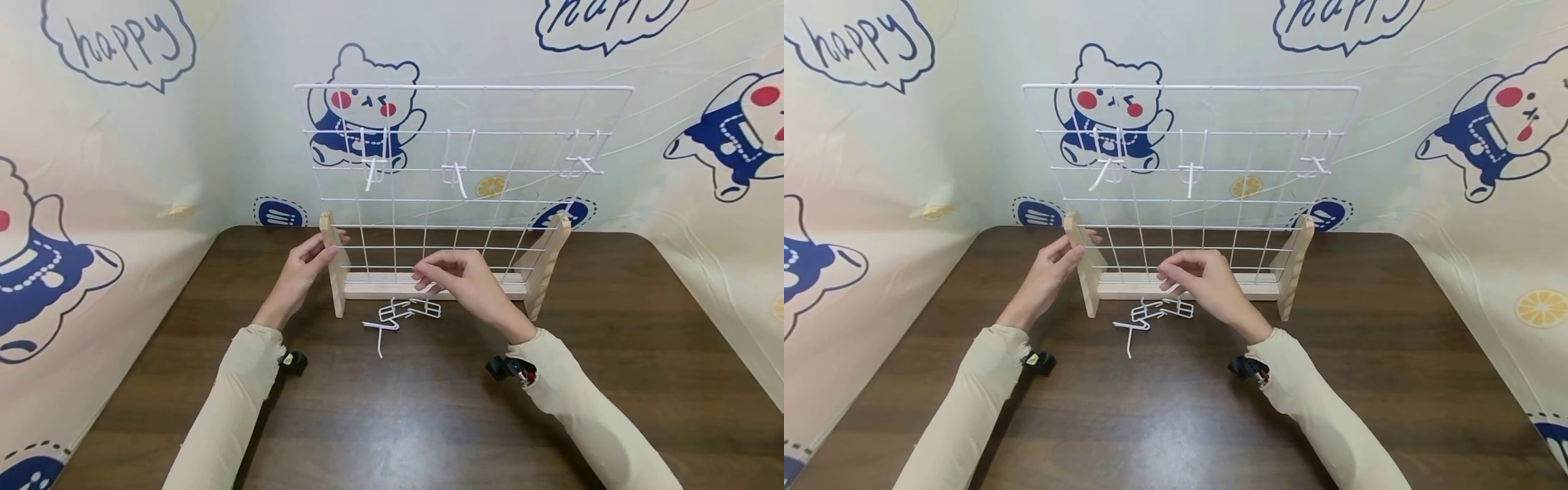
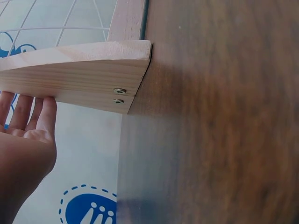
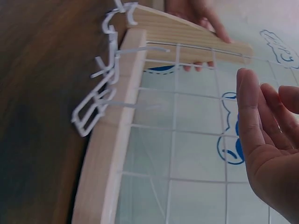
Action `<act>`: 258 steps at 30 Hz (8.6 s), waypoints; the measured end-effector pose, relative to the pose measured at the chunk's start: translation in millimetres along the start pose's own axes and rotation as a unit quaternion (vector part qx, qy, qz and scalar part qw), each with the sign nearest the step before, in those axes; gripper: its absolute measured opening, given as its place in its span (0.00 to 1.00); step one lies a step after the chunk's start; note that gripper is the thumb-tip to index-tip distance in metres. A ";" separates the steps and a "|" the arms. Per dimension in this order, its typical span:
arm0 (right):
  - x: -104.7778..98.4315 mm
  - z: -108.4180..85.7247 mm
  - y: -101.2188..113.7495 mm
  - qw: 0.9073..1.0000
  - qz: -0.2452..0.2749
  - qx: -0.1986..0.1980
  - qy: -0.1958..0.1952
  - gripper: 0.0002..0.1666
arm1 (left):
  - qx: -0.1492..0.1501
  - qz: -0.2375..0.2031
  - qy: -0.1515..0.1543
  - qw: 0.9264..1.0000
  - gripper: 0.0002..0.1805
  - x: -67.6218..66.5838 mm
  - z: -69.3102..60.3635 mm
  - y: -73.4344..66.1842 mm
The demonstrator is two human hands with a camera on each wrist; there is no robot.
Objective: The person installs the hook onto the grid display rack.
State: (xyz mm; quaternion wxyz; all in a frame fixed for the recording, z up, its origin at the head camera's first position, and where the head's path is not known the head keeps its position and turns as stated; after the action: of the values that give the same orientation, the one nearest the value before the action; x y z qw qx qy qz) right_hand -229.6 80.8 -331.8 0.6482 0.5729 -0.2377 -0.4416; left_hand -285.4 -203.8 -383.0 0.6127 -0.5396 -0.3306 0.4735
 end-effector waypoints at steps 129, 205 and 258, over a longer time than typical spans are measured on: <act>0.4 -16.8 -45.0 0.982 -0.041 0.081 0.166 0.16 | 0.010 0.013 0.004 1.000 0.21 -1.3 -0.5 4.1; -92.6 -65.1 36.1 0.964 0.212 -0.099 -0.127 0.18 | 0.005 0.009 0.005 1.000 0.20 -0.6 -1.0 7.1; -107.2 -86.1 63.1 0.932 -0.281 -0.001 -0.228 0.15 | 0.001 0.016 0.004 1.000 0.24 -2.6 2.3 10.0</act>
State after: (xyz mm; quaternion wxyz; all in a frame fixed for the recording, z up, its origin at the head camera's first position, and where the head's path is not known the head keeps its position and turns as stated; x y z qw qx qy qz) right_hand -193.8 214.3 -270.3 0.4267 0.4997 -0.2080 -0.7245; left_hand -290.6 -205.7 -392.0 0.6067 -0.5461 -0.3188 0.4816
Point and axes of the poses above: each hand's wrist, its own z-axis towards the middle knuckle, its own x-axis out of the palm, y = z × x, the point moved 5 cm from there along z, towards the middle knuckle, and after that the axes turned 7 degrees about y, right-handed, at the moved point
